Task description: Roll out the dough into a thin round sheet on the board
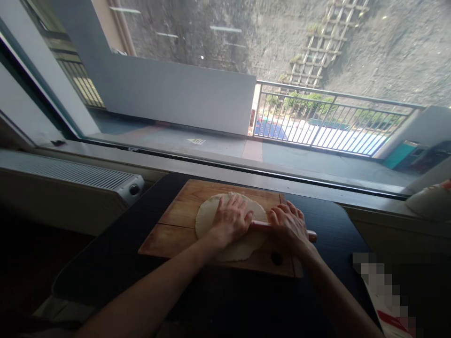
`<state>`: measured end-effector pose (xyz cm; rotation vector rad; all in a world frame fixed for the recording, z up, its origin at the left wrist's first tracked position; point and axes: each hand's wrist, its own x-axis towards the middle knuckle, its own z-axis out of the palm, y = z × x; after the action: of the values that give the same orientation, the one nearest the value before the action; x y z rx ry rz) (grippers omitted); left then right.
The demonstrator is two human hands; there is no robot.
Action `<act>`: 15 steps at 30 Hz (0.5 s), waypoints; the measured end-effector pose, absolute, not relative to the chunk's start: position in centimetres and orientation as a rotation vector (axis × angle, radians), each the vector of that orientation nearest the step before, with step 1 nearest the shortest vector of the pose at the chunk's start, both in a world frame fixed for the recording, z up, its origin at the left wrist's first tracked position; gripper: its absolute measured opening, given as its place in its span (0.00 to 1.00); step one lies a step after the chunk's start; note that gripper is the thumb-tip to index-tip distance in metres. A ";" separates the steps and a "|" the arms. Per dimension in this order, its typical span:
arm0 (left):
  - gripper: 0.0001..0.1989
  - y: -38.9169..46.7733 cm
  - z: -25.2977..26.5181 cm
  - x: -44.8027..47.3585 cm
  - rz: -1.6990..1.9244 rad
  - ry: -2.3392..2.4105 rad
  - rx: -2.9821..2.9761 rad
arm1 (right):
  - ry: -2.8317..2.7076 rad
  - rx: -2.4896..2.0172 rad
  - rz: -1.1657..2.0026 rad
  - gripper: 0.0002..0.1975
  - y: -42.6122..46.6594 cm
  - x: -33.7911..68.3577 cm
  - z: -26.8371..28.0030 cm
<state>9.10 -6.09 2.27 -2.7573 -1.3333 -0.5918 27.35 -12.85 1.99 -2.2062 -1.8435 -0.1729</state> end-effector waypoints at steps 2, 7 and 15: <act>0.24 -3.6 2.8 10.5 -0.549 -1.425 -2.756 | -1.781 -2.277 -0.053 0.20 -9.7 28.4 2.6; 0.25 -2.3 3.1 11.2 -0.503 -1.496 -2.758 | -1.689 -2.314 -0.103 0.21 -8.1 28.6 2.7; 0.27 -10.3 1.4 7.1 -0.594 -1.246 -2.763 | -1.871 -2.203 -0.337 0.23 -17.6 25.6 0.6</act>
<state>7.15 -10.28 1.37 -2.7632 -1.2456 -0.5936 25.58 -17.62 0.61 -2.2029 -1.8706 -0.3369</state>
